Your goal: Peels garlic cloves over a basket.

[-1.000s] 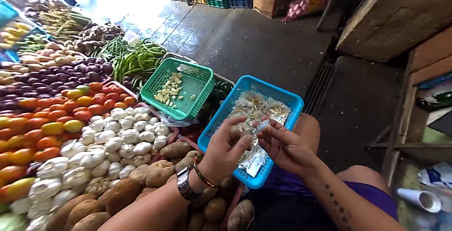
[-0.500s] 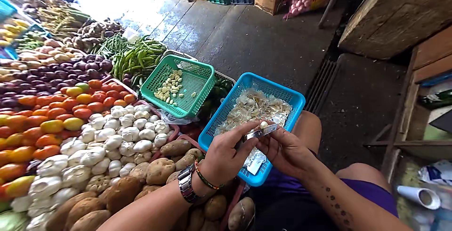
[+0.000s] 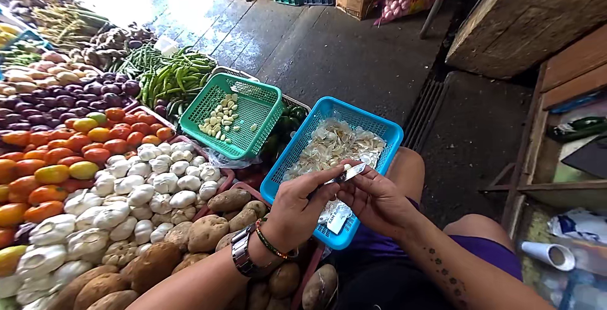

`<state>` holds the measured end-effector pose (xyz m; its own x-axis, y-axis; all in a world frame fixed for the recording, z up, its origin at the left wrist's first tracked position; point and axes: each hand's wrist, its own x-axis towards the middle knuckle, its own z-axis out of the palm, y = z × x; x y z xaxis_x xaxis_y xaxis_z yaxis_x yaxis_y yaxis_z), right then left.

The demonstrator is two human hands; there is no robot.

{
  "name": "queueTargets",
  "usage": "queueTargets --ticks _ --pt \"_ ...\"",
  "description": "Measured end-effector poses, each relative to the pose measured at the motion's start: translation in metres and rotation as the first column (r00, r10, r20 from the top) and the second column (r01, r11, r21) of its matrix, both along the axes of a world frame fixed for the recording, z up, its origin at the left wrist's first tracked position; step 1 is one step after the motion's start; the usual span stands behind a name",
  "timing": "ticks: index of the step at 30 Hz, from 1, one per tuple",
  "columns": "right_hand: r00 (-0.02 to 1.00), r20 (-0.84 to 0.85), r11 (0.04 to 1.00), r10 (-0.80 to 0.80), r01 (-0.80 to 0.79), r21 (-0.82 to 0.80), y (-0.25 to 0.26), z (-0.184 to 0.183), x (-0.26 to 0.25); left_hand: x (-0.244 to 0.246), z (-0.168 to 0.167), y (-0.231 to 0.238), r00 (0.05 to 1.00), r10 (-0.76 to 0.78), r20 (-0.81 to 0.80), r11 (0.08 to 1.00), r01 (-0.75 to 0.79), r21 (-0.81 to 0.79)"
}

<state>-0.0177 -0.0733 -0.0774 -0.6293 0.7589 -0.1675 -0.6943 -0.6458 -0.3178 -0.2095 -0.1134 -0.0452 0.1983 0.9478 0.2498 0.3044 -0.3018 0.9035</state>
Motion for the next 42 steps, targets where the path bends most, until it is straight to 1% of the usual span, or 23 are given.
queueTargets --ticks 3,4,5,7,9,11,14,18,20,22,25,27,29,31,34,38,42 --pt "1.000 -0.004 0.998 0.001 -0.001 0.058 0.000 -0.002 -0.001 0.000 -0.002 -0.001 1.000 0.004 0.008 0.999 -0.004 0.041" --pt "1.000 -0.002 0.996 0.002 -0.001 0.093 0.001 -0.004 -0.001 0.000 -0.001 -0.001 1.000 0.011 0.012 1.000 -0.011 0.028" --pt "1.000 0.004 0.992 0.001 -0.002 0.128 0.003 -0.006 -0.001 0.001 0.001 -0.001 0.999 0.022 0.030 1.000 -0.021 -0.018" --pt "1.000 0.011 0.982 0.001 -0.003 0.191 0.005 -0.012 -0.002 0.001 0.006 0.000 0.991 0.058 0.124 0.981 -0.034 -0.190" --pt "0.999 0.011 0.969 0.030 -0.032 0.245 0.006 -0.016 -0.002 0.000 0.011 0.003 0.961 0.138 0.241 0.927 -0.040 -0.372" --pt "0.997 -0.004 0.957 0.079 -0.075 0.279 0.007 -0.019 0.000 -0.001 0.013 0.005 0.926 0.225 0.304 0.867 -0.048 -0.496" --pt "0.994 -0.018 0.958 0.105 -0.096 0.272 0.007 -0.021 0.003 0.002 0.011 0.008 0.902 0.303 0.307 0.827 -0.089 -0.555" --pt "0.994 -0.033 0.953 0.107 -0.093 0.287 0.009 -0.023 0.005 -0.003 0.008 0.013 0.875 0.411 0.257 0.783 -0.194 -0.590" --pt "0.995 -0.040 0.954 0.089 -0.074 0.291 0.009 -0.021 0.006 -0.008 0.006 0.016 0.890 0.403 0.212 0.771 -0.205 -0.603" --pt "0.998 -0.018 0.957 0.066 -0.058 0.286 0.012 -0.019 0.007 -0.009 0.004 0.015 0.931 0.333 0.147 0.782 -0.186 -0.595" --pt "0.998 0.053 0.964 0.017 -0.030 0.265 0.014 -0.016 0.009 -0.007 0.001 0.012 0.966 0.249 0.075 0.837 -0.176 -0.519" --pt "0.995 0.091 0.972 -0.032 0.010 0.233 0.012 -0.014 0.008 -0.006 0.000 0.011 0.968 0.235 0.083 0.865 -0.170 -0.472" --pt "0.981 0.169 0.981 -0.095 0.063 0.183 0.010 -0.009 0.005 -0.003 -0.001 0.007 0.965 0.228 0.128 0.893 -0.155 -0.423" --pt "0.966 0.222 0.980 -0.131 0.092 0.176 0.008 -0.006 0.003 0.001 0.001 0.003 0.974 0.171 0.146 0.931 -0.111 -0.349" --pt "0.961 0.229 0.971 -0.157 0.107 0.215 0.007 -0.009 0.000 0.002 0.004 0.000 0.994 0.060 0.088 0.962 -0.034 -0.270" --pt "0.953 0.234 0.963 -0.193 0.140 0.228 0.004 -0.007 -0.003 0.001 0.000 0.001 0.999 0.047 -0.002 0.977 -0.046 -0.209" --pt "0.945 0.233 0.951 -0.228 0.165 0.263 0.003 -0.010 -0.005 0.001 -0.001 0.001 0.998 0.058 -0.021 0.979 -0.061 -0.194"
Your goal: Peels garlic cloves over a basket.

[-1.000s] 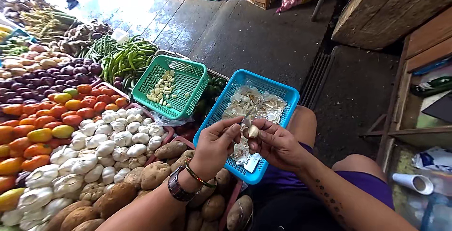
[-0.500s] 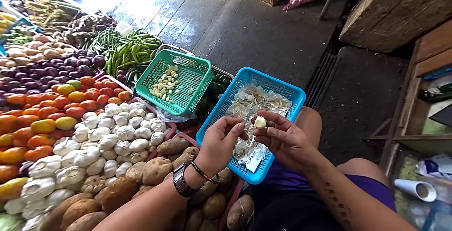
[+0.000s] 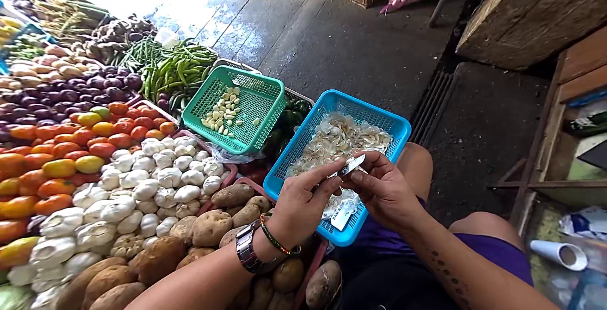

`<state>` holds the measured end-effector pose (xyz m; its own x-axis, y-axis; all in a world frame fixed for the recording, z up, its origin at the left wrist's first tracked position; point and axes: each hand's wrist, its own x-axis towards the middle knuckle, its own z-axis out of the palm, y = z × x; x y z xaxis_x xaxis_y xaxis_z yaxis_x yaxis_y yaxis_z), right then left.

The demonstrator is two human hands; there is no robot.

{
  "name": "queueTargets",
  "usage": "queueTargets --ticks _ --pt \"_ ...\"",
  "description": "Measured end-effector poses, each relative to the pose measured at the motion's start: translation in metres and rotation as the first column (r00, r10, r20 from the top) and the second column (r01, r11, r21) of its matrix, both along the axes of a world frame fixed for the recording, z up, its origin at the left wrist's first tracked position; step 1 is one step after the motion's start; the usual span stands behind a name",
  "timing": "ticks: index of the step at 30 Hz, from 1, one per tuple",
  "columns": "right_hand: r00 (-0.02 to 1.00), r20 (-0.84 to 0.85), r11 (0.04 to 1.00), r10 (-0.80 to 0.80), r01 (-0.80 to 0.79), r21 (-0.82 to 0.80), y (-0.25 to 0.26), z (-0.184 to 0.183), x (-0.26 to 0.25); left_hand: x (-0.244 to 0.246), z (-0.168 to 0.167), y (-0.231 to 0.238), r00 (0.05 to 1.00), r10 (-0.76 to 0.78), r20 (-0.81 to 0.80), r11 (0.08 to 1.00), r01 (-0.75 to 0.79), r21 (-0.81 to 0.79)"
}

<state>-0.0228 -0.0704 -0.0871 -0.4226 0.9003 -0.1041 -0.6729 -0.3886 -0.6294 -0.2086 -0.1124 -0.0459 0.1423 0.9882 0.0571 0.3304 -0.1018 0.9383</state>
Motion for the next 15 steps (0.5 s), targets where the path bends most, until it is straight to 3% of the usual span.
queueTargets --ticks 8,15 --pt "0.995 0.101 0.999 -0.022 0.019 0.028 0.0000 0.0027 -0.0019 -0.0002 -0.0032 -0.0008 0.997 0.053 -0.064 0.997 -0.048 0.067" --pt "0.987 0.158 1.000 0.000 -0.001 0.006 0.0023 0.0054 -0.0009 0.0018 -0.0019 -0.0002 0.995 0.083 -0.053 0.996 -0.084 -0.034"
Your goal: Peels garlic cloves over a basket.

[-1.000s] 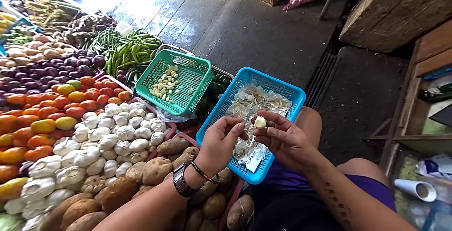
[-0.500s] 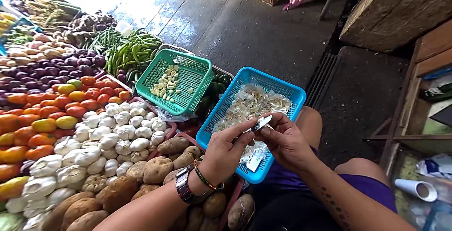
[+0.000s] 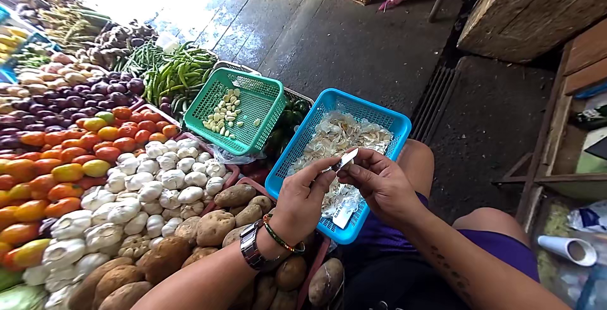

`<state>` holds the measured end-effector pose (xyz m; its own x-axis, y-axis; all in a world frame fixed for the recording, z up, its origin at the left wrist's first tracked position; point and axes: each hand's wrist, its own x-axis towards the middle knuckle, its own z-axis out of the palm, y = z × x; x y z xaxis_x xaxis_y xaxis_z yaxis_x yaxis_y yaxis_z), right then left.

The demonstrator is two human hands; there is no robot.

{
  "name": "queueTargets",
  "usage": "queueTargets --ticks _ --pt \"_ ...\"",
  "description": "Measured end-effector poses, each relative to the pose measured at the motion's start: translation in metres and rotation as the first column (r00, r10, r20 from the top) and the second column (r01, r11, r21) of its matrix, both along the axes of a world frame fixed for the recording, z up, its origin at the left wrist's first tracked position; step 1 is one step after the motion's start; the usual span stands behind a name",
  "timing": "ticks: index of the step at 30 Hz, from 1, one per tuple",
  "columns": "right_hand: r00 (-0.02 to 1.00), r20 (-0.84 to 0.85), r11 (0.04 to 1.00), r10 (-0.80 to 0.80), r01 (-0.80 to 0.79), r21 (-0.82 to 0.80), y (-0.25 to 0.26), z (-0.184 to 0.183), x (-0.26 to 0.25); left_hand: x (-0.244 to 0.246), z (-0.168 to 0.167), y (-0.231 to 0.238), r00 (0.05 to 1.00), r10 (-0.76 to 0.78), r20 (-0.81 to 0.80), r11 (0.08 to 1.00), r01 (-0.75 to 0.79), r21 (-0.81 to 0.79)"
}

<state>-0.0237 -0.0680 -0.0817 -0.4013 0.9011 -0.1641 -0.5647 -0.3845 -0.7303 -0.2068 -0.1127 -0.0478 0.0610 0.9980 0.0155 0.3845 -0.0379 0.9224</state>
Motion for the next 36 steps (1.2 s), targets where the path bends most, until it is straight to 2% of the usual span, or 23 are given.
queueTargets --ticks 4,7,9,11,13,15,17,22,27,32,36 --pt "0.998 0.029 0.997 0.058 -0.060 0.056 -0.007 -0.002 0.000 -0.013 0.000 0.011 0.990 0.141 -0.029 0.984 -0.143 -0.102" --pt "0.997 -0.002 0.996 0.071 -0.071 0.055 -0.008 -0.003 0.001 -0.018 0.003 0.017 0.975 0.214 0.064 0.969 -0.204 -0.135" --pt "0.998 -0.016 0.998 0.055 -0.054 0.024 -0.005 -0.004 0.001 -0.015 0.005 0.015 0.980 0.172 0.102 0.978 -0.157 -0.140" --pt "0.999 -0.007 0.999 0.032 -0.032 -0.002 -0.003 -0.004 0.001 -0.012 0.006 0.012 0.995 0.043 0.085 0.994 -0.034 -0.107" --pt "1.000 0.000 1.000 0.019 -0.019 -0.005 -0.004 -0.004 0.002 -0.009 0.005 0.008 0.996 -0.087 0.036 0.995 0.089 -0.047" --pt "1.000 0.007 1.000 0.007 -0.008 0.004 -0.006 -0.006 0.001 -0.008 0.002 0.006 0.989 -0.147 -0.014 0.989 0.147 -0.023" --pt "0.999 0.036 0.999 -0.001 -0.001 0.044 -0.006 -0.009 0.001 -0.008 0.001 0.006 0.986 -0.165 -0.036 0.986 0.164 -0.019" --pt "0.962 0.246 0.948 -0.120 0.037 0.316 -0.005 -0.015 0.002 -0.009 -0.001 0.007 0.986 -0.157 -0.059 0.988 0.157 -0.009" --pt "0.961 0.258 0.935 -0.103 0.005 0.353 -0.002 -0.014 0.008 -0.012 0.002 0.008 0.982 -0.173 -0.074 0.983 0.168 -0.067" --pt "0.981 0.191 0.954 -0.044 -0.015 0.299 0.002 -0.013 0.012 -0.011 0.006 0.011 0.978 -0.141 0.155 0.961 0.173 -0.216" --pt "0.966 0.247 0.932 -0.070 -0.025 0.362 0.005 -0.016 0.011 -0.009 0.012 0.012 0.938 -0.024 0.345 0.905 0.167 -0.391"
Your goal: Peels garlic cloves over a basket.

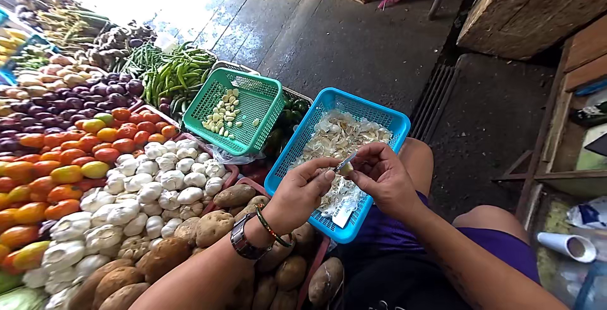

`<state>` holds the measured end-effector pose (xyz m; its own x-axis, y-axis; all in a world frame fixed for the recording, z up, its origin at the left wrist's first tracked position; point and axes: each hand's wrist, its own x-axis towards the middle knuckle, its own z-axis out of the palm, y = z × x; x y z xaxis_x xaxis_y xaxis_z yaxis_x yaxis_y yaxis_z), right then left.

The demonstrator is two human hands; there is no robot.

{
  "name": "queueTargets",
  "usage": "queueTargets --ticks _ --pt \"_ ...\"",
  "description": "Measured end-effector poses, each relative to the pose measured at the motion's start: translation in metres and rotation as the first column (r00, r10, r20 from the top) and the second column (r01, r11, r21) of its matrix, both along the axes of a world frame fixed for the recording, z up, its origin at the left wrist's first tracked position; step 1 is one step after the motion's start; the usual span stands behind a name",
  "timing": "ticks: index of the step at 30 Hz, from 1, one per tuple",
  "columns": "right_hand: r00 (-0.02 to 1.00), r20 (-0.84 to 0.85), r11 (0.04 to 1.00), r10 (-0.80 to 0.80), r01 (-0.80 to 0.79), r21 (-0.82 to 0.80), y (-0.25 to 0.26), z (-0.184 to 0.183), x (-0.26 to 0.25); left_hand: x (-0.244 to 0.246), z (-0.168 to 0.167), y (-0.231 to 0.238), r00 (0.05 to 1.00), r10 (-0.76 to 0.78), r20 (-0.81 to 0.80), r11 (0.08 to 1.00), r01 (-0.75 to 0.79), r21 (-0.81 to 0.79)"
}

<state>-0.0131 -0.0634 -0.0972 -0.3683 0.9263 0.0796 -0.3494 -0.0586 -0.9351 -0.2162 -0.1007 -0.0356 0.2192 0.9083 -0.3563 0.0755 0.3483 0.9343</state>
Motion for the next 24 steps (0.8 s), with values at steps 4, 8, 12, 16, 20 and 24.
queueTargets --ticks 4,8,12,16,20,24 --pt "0.995 0.101 0.987 -0.025 0.008 0.161 0.004 -0.002 0.001 0.000 0.001 0.000 0.996 0.039 0.075 0.998 -0.034 -0.061" --pt "0.985 0.166 0.963 -0.039 -0.008 0.271 0.007 -0.002 0.008 0.001 0.001 -0.001 0.992 0.030 0.122 0.992 -0.015 -0.121" --pt "0.993 0.024 0.981 0.116 -0.119 0.155 0.013 -0.002 0.022 0.002 0.002 -0.001 0.959 0.035 0.280 0.969 0.036 -0.244" --pt "0.952 -0.196 0.971 0.235 -0.238 0.009 0.018 -0.013 0.026 0.003 0.003 -0.001 0.919 0.085 0.386 0.947 0.045 -0.317" --pt "0.970 -0.136 0.973 0.201 -0.214 -0.084 0.009 -0.001 0.015 0.006 0.005 -0.003 0.959 0.114 0.258 0.972 -0.054 -0.230" --pt "0.982 0.188 0.997 -0.028 0.014 0.077 0.000 0.012 -0.001 0.007 0.005 -0.005 0.960 0.106 0.258 0.981 -0.059 -0.185"
